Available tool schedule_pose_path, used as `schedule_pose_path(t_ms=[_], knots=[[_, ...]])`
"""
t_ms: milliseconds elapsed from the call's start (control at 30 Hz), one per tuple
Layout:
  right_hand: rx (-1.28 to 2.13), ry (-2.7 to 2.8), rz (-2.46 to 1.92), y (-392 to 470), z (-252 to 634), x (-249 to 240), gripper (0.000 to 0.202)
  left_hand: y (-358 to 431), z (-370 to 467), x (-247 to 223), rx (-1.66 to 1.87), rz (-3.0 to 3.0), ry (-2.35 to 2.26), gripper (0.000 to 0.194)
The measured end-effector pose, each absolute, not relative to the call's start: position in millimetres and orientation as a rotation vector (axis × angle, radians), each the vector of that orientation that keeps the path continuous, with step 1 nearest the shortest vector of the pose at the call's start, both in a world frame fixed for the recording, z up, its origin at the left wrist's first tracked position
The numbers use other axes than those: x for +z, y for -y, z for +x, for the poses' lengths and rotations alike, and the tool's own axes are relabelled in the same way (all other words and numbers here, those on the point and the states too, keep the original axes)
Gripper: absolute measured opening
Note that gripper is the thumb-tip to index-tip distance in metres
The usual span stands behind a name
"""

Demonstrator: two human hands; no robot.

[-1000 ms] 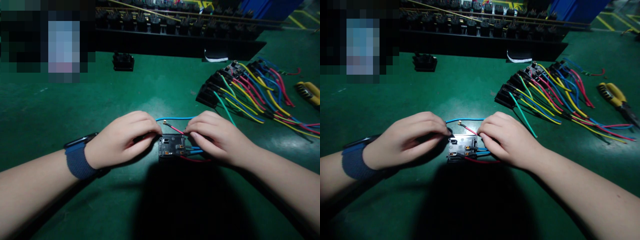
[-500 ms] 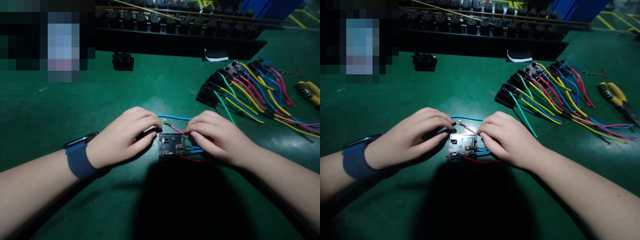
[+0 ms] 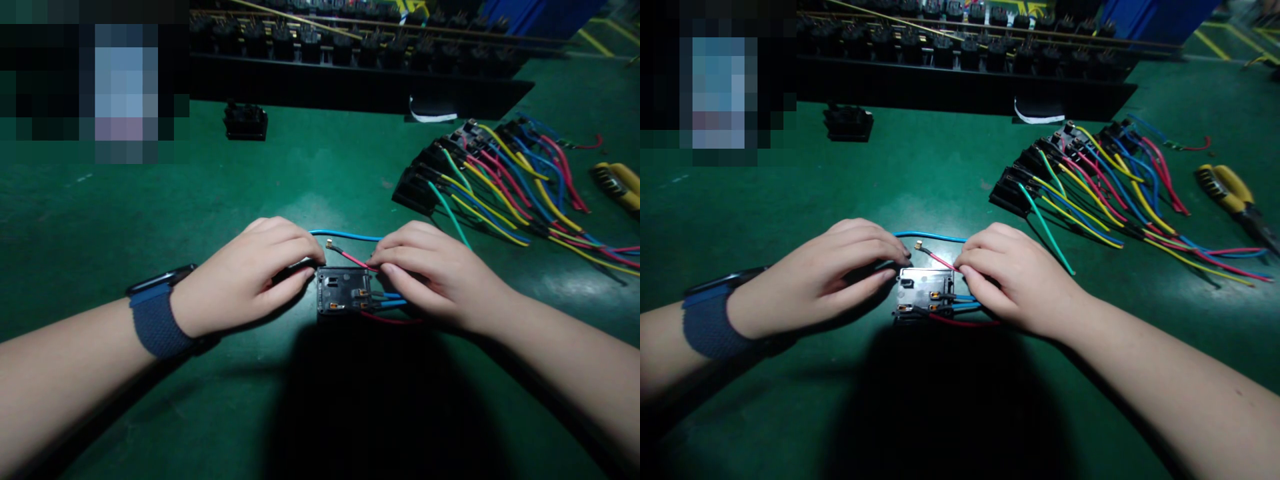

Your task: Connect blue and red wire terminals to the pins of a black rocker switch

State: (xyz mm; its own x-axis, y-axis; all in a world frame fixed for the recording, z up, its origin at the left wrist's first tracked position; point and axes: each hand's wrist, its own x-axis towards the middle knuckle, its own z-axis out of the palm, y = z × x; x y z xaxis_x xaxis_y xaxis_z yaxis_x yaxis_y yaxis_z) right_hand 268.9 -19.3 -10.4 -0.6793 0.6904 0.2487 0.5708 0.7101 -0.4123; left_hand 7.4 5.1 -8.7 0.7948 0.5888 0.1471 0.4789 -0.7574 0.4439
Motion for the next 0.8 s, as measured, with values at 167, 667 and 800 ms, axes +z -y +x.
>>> schedule_pose_path(t_ms=[167, 667, 800], knots=[[0.435, 2.531, -0.992, 19.5, 269.1, -9.8, 0.020, -5.0, 7.4, -9.1, 0.383, 2.592, -0.798, 0.018], [0.413, 2.551, -0.985, 18.6, 269.1, -10.7, 0.019, -6.8, 8.4, -9.7, 0.351, 2.598, -0.807, 0.018], [0.437, 2.556, -0.997, 19.2, 270.0, -10.0, 0.019, -6.4, 8.1, -9.1, 0.348, 2.592, -0.812, 0.019]])
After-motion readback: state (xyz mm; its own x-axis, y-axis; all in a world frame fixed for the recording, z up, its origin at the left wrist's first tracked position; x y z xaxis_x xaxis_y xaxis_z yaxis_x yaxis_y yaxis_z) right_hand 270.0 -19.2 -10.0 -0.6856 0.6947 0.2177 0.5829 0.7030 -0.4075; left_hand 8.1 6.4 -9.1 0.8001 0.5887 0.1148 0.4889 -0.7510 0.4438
